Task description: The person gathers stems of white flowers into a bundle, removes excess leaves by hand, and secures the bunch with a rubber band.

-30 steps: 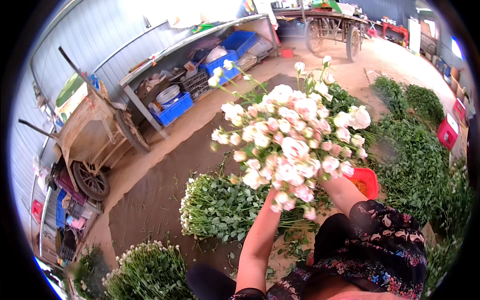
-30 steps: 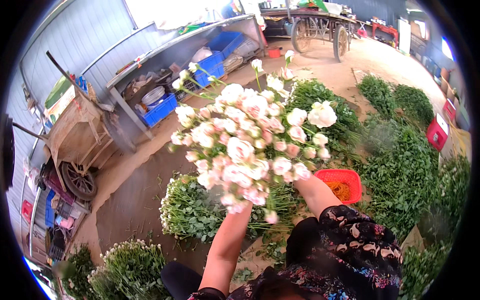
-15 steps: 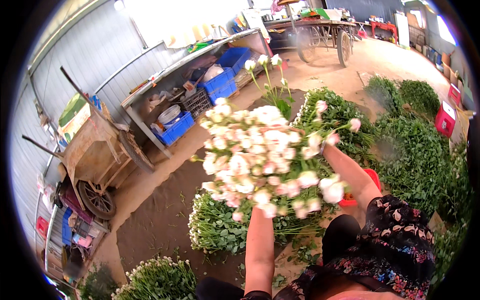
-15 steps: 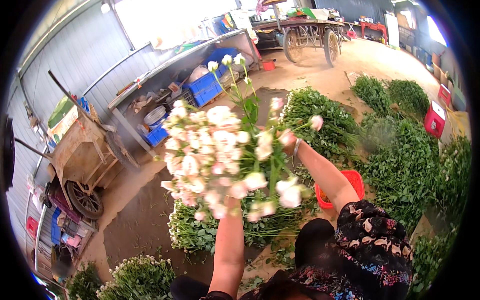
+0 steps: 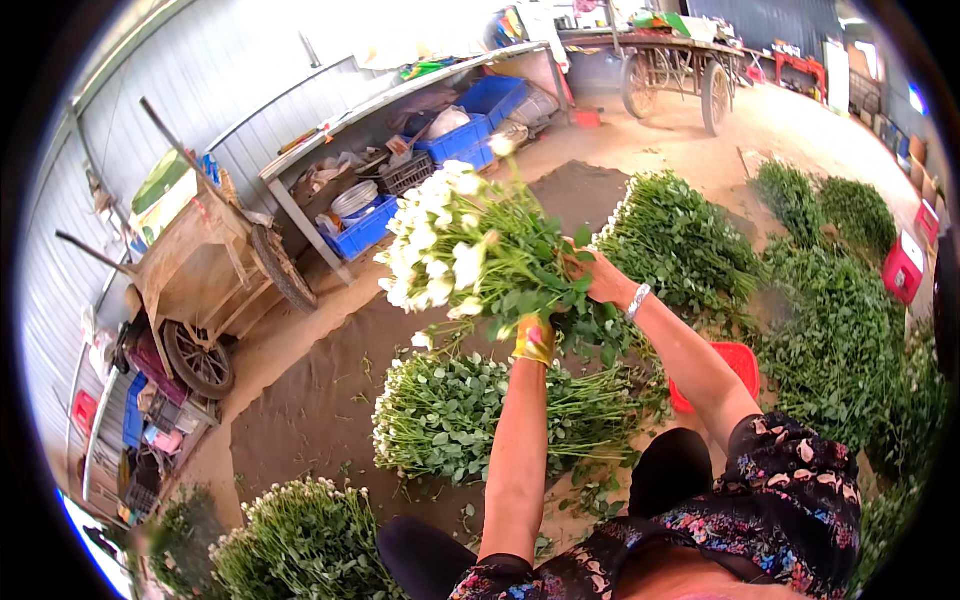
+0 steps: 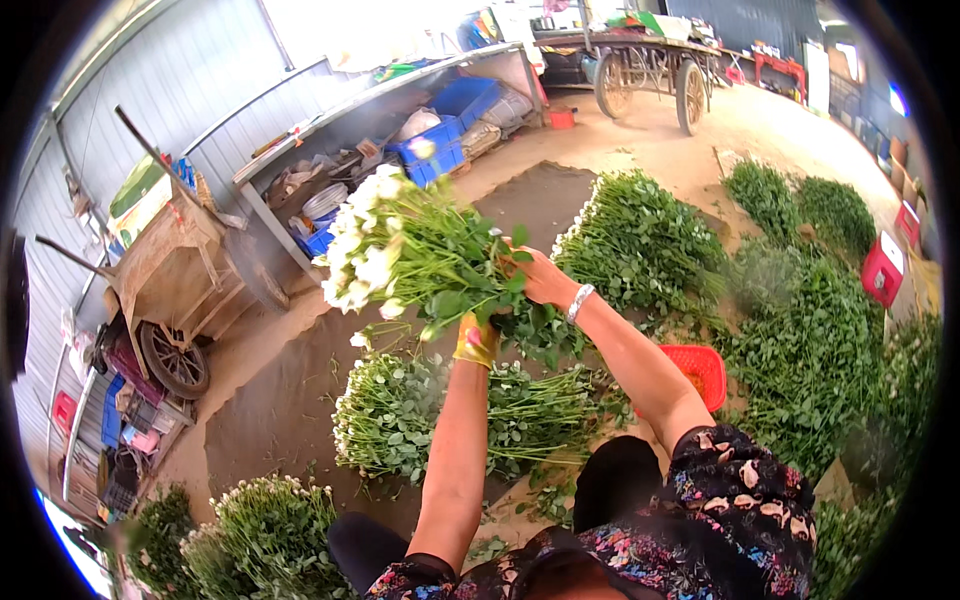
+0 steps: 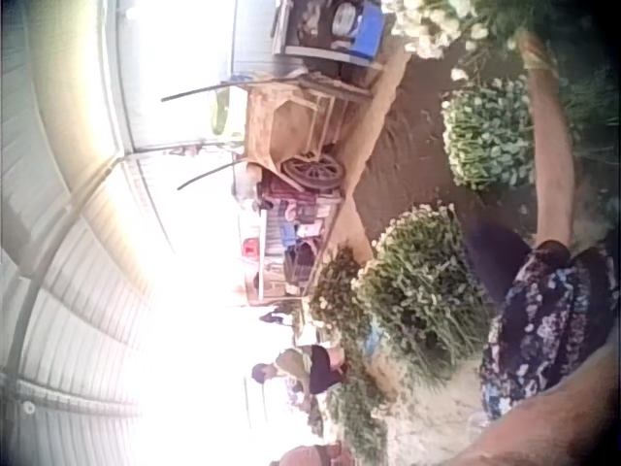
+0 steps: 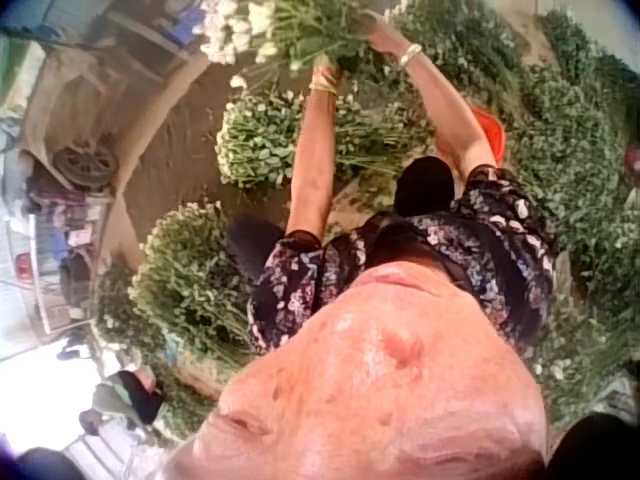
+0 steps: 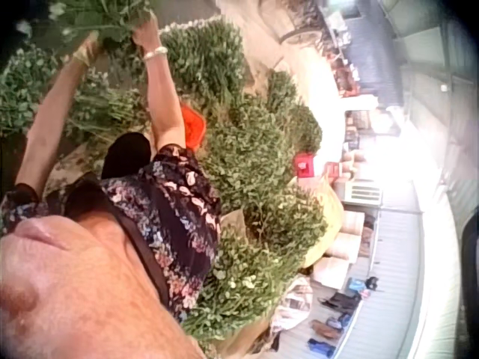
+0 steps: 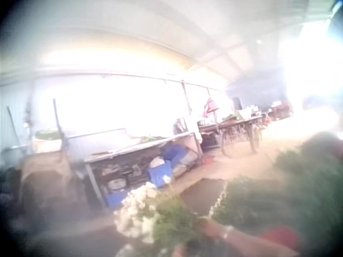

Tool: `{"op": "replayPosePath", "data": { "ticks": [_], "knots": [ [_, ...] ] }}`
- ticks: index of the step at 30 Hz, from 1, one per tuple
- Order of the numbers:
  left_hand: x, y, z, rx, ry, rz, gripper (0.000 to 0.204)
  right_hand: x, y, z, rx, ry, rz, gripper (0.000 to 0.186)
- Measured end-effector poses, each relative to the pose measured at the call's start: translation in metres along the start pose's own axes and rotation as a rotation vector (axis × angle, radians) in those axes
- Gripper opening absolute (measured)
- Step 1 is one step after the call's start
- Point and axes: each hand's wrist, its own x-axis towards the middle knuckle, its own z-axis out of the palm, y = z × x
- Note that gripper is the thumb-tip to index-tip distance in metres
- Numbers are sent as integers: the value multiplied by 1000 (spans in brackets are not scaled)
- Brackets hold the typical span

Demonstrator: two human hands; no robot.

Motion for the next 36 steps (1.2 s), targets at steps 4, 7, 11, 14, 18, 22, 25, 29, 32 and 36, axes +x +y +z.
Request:
{"op": "replayPosePath", "data": {
  "ticks": [4,7,11,14,18,22,25,29,32,36],
  "knots": [
    [-6,-7,17,511,39,44,23,-15,17,3,-165,253,-34,23],
    [4,-31,14,1092,-42,225,27,-32,27,11,187,361,133,45],
    [25,-60,68,1358,-87,740,38,-65,111,5,790,338,608,49],
    [21,-68,45,860,-208,475,36,-63,92,9,767,493,663,47],
    [15,-87,18,281,-320,223,33,-40,32,10,522,570,594,45],
    [4,-89,13,133,-330,84,32,-21,-29,-2,305,579,497,43],
    [-9,-90,31,117,-298,38,33,-26,-26,-27,128,493,383,41],
    [-25,-67,22,99,-210,45,36,-10,-3,-41,-59,258,193,40],
    [-23,-53,45,51,-170,87,38,-9,8,-58,-123,169,121,38],
    [-21,-12,73,-46,-79,199,42,3,1,-63,-107,116,100,37]
  ]
}}
